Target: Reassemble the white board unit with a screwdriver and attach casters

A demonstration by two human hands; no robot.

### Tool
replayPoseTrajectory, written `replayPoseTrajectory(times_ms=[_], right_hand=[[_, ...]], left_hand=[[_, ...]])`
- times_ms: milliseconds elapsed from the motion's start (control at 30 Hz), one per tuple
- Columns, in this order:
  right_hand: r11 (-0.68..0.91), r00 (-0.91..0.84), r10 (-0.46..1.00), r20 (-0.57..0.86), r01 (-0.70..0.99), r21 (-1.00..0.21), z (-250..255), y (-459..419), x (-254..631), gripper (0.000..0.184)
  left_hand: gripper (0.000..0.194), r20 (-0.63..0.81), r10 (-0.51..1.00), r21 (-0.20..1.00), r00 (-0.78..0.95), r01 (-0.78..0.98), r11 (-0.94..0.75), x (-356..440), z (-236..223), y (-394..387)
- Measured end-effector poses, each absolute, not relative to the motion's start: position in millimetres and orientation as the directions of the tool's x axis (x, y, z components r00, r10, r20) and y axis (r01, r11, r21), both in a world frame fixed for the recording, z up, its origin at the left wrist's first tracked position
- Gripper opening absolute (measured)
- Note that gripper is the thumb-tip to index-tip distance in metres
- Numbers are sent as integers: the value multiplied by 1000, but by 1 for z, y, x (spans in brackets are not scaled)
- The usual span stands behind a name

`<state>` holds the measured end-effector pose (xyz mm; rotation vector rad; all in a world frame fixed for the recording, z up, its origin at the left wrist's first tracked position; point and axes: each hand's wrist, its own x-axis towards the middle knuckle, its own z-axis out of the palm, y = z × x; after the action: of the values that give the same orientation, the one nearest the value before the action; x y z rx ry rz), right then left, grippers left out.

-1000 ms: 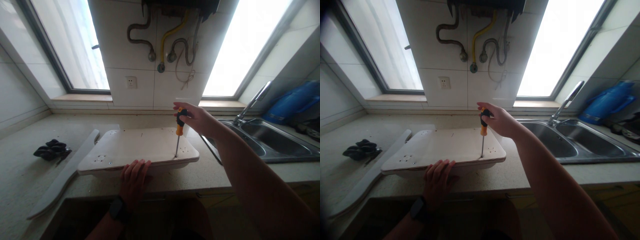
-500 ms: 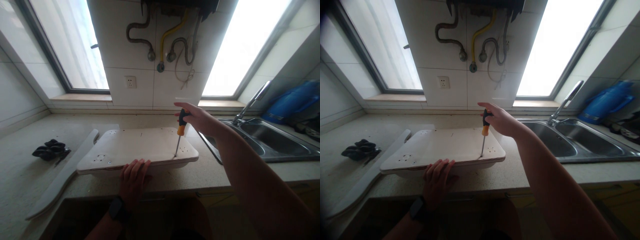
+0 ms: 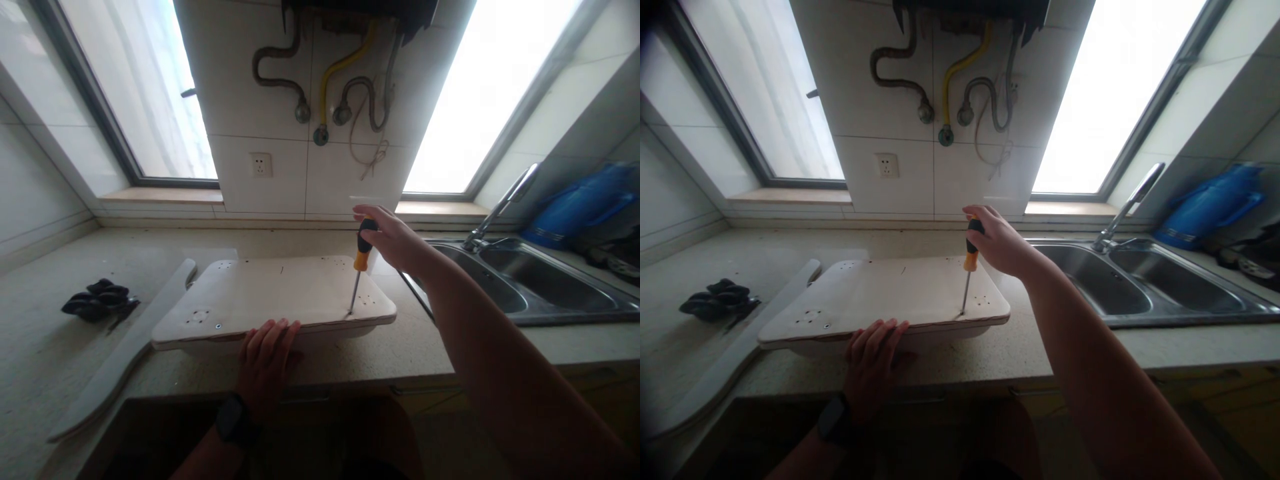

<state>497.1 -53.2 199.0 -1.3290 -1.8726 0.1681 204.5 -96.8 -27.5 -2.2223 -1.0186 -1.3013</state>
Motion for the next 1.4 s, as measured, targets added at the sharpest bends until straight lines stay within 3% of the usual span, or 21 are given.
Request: replayPoseTrajectory(times_ms=[100,167,233,333,433,567,700,800,933,1100,1167,1233,1333,1400], right_hand=[[478,-212,877,430,457,-750,198,-52,498,46],[449,-183,892,413,475,-757,199,-51,498,48],[405,-77,881,466,630,-662,199,-50,498,48],[298,33,785,618,856,-424,198,-50,496,41],[269,14,741,672,910,-316,196,-52,494,36],[384,-33,806,591,789,-479,191,-51,498,41],[452,-146,888,436,450,-770,189,-48,512,48],[432,-217,901,376,363,-825,193,-48,520,54],[390,-93,903,420,592,-706,197,-48,523,51],[334,29,769,638,833,-440,194,-50,516,41],[305,28,750,661,872,-383,195,-53,513,39],[337,4,822,570,803,-492,198,-56,512,42],[386,-144,920,365,500,-775,205,-60,512,58],[379,-229,923,309,409,-830,210,-62,512,66]], left_hand=[[39,865,395,44,309,738,-673,204,-28,-97],[39,866,394,44,308,738,-674,204,-28,-97],[40,861,402,50,310,736,-675,204,-28,-97],[39,859,410,59,307,736,-674,204,-28,-97],[39,858,410,57,310,735,-676,205,-28,-96],[39,866,400,59,301,732,-679,205,-30,-96],[40,865,409,77,292,728,-682,206,-31,-96],[40,867,406,74,289,731,-678,205,-32,-96],[40,869,400,70,290,730,-680,206,-33,-95],[41,866,407,70,290,736,-673,207,-31,-96],[40,863,409,69,297,733,-677,206,-31,-96],[40,863,406,66,299,732,-678,206,-31,-96],[40,864,401,59,303,732,-679,205,-32,-96],[41,864,404,63,300,733,-677,205,-32,-96]])
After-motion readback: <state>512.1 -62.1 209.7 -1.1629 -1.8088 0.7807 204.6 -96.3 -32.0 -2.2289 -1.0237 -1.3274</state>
